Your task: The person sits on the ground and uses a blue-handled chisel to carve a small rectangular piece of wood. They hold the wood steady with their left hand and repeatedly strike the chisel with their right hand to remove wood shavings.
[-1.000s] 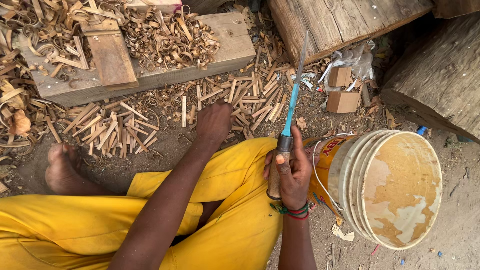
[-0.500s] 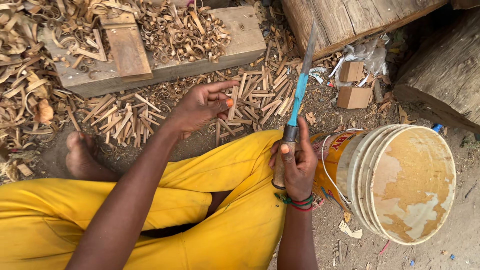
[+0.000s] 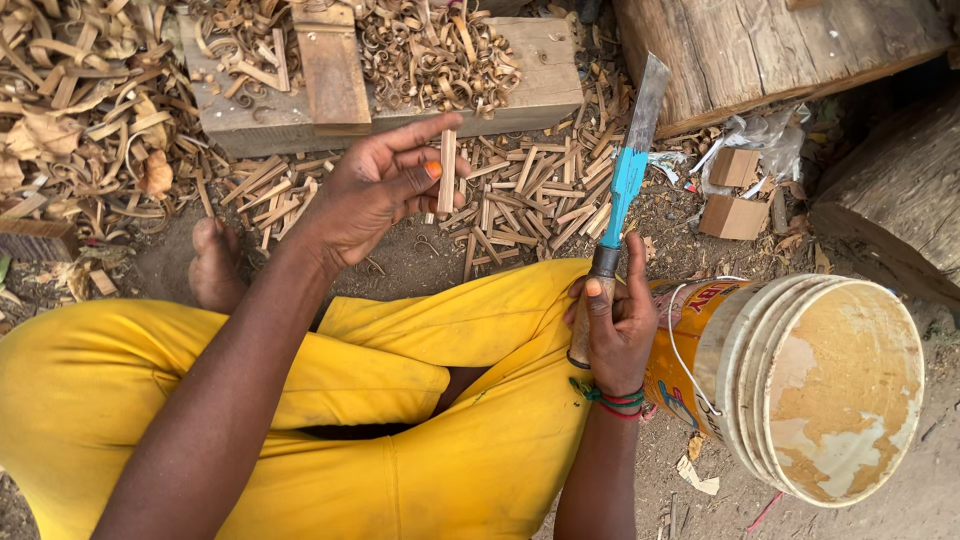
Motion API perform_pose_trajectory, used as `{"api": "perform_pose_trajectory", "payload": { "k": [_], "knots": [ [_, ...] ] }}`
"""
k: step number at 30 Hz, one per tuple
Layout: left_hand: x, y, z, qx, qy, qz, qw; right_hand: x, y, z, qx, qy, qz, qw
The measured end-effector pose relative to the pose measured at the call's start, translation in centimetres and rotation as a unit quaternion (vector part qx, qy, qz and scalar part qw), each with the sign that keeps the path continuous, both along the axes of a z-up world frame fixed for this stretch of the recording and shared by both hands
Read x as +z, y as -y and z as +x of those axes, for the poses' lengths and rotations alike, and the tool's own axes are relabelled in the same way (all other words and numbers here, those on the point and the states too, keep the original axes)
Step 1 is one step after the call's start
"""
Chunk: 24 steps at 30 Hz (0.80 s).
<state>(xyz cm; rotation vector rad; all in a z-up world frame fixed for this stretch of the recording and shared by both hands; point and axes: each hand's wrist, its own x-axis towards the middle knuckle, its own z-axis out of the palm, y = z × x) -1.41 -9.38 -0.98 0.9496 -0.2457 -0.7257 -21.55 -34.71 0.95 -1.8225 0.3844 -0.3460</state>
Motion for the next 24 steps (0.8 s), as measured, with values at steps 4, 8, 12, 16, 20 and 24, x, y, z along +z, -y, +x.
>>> {"api": "perform_pose_trajectory", "payload": {
  "k": [4, 8, 12, 16, 20, 24],
  "knots": [
    [0.1, -0.9, 0.3, 0.039, 0.0, -0.008, 0.999, -0.1, -0.1, 0.0, -0.003, -0.013, -0.029, 1.0],
    [0.0, -1.3, 0.4, 0.069, 0.023, -0.012, 0.997, -0.1, -0.2, -0.1, 0.005, -0.015, -0.023, 1.0],
    [-0.5, -1.5, 0.5, 0.093, 0.036, -0.014, 0.995, -0.2, -0.2, 0.1, 0.01, -0.013, -0.018, 1.0],
    [-1.1, -1.6, 1.0, 0.128, 0.081, -0.017, 0.988, -0.2, -0.1, 0.0, 0.008, -0.017, -0.025, 1.0],
    [-1.5, -1.9, 1.1, 0.171, 0.146, 0.027, 0.974, -0.3, -0.1, -0.1, 0.007, -0.019, -0.024, 0.999],
    [-1.0, -1.9, 1.3, 0.198, 0.18, 0.096, 0.959, -0.1, -0.2, 0.1, 0.006, -0.021, -0.04, 0.999]
  ]
}}
